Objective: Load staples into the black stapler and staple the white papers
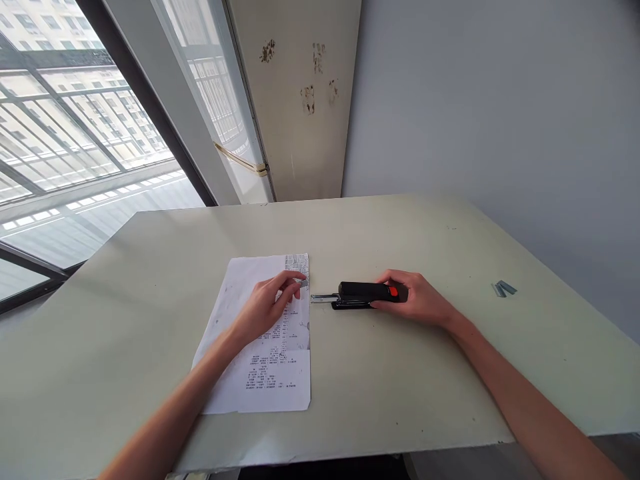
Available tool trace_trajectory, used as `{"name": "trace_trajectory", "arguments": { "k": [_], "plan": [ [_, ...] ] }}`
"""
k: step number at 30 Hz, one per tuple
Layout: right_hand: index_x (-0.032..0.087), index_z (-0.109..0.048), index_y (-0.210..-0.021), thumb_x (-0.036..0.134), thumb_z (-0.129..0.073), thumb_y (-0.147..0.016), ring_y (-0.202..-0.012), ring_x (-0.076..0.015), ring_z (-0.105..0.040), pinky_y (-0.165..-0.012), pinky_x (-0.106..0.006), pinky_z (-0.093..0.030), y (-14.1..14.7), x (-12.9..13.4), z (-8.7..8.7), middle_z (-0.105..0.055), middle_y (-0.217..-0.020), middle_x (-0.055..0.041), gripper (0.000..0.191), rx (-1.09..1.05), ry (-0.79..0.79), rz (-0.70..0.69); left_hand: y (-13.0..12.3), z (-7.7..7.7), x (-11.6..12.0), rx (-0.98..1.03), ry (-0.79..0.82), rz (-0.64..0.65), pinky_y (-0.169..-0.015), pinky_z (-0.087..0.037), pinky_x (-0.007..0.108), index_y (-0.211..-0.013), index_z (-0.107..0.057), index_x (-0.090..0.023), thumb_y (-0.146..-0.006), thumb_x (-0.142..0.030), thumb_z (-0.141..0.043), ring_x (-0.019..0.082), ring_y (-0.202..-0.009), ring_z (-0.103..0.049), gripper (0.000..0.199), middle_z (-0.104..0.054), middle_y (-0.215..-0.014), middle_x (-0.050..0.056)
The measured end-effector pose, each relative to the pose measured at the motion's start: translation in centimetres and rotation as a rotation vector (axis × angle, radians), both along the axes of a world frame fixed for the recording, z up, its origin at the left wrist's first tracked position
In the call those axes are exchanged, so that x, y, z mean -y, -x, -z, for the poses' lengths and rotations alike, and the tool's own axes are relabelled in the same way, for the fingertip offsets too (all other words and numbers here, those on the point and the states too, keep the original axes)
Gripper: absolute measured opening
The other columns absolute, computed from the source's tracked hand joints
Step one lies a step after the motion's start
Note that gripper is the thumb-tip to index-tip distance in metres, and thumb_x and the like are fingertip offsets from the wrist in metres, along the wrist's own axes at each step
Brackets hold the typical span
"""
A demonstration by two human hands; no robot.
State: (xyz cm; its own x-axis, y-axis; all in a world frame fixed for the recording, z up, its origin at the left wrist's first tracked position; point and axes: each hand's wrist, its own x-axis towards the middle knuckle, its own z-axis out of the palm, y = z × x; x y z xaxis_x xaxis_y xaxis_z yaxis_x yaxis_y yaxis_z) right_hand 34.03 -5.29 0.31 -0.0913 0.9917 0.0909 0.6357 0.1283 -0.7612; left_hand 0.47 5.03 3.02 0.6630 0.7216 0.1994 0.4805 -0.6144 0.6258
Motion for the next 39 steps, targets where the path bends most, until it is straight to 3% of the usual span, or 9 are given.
{"name": "trace_trajectory", "arguments": {
  "k": [5, 12, 16, 23, 27, 39],
  "plan": [
    [0.026, -0.069, -0.095, 0.061, -0.076, -0.085, -0.068, -0.0180, -0.052, -0.062, -0.031, -0.043, 0.0, 0.0, 0.0, -0.062, -0.077, -0.0001, 0.037, -0.006, 0.007, 0.000, -0.4, 0.5, 0.2, 0.038, 0.091, -0.016, -0.066, -0.051, 0.028, -0.125, -0.067, -0.027, -0.111, -0.046, -0.040, 0.015, -0.070, -0.064, 0.035, -0.073, -0.087, -0.001],
    [0.027, -0.069, -0.095, 0.058, -0.077, -0.086, -0.069, -0.0179, -0.053, -0.064, -0.032, -0.044, 0.1, 0.1, -0.2, -0.062, -0.078, -0.0001, 0.034, -0.012, 0.004, 0.003, -0.2, 0.8, 0.2, 0.087, 0.194, -0.031, -0.069, -0.055, 0.030, -0.125, -0.071, -0.029, -0.107, -0.044, -0.052, 0.017, -0.076, -0.069, 0.031, -0.075, -0.086, 0.000],
    [0.026, -0.069, -0.094, 0.060, -0.076, -0.086, -0.067, -0.0173, -0.052, -0.061, -0.031, -0.045, 0.2, 0.1, -0.3, -0.063, -0.078, -0.0003, 0.035, -0.012, 0.002, 0.006, -0.5, 0.9, 0.7, 0.108, 0.131, -0.054, -0.074, -0.056, 0.032, -0.117, -0.074, -0.029, -0.105, -0.043, -0.057, 0.019, -0.080, -0.070, 0.025, -0.075, -0.086, 0.000],
    [0.027, -0.069, -0.095, 0.062, -0.075, -0.086, -0.068, -0.0182, -0.053, -0.062, -0.032, -0.044, 0.2, 0.2, -0.4, -0.062, -0.077, -0.0004, 0.037, 0.000, 0.001, 0.012, -1.6, 1.5, 1.6, 0.122, -0.047, 0.003, -0.086, -0.057, 0.035, -0.115, -0.072, -0.027, -0.108, -0.039, -0.056, 0.020, -0.101, -0.067, 0.022, -0.071, -0.117, 0.005],
    [0.027, -0.069, -0.095, 0.064, -0.074, -0.086, -0.068, -0.0189, -0.054, -0.063, -0.032, -0.045, 0.2, 0.2, -0.4, -0.064, -0.078, -0.0013, 0.039, 0.022, -0.007, 0.012, -1.7, 1.9, 1.6, 0.087, -0.083, 0.038, -0.098, -0.054, 0.038, -0.116, -0.070, -0.027, -0.109, -0.037, -0.054, 0.021, -0.111, -0.066, 0.021, -0.070, -0.119, 0.005],
    [0.027, -0.069, -0.096, 0.063, -0.074, -0.087, -0.070, -0.0191, -0.056, -0.064, -0.033, -0.046, 0.0, 0.2, -0.3, -0.066, -0.080, -0.0015, 0.038, 0.025, -0.010, 0.006, -2.1, 2.2, 2.0, 0.052, -0.058, 0.037, -0.092, -0.057, 0.037, -0.123, -0.068, -0.026, -0.108, -0.042, -0.054, 0.021, -0.105, -0.067, 0.026, -0.069, -0.118, 0.006]
  ]
}}
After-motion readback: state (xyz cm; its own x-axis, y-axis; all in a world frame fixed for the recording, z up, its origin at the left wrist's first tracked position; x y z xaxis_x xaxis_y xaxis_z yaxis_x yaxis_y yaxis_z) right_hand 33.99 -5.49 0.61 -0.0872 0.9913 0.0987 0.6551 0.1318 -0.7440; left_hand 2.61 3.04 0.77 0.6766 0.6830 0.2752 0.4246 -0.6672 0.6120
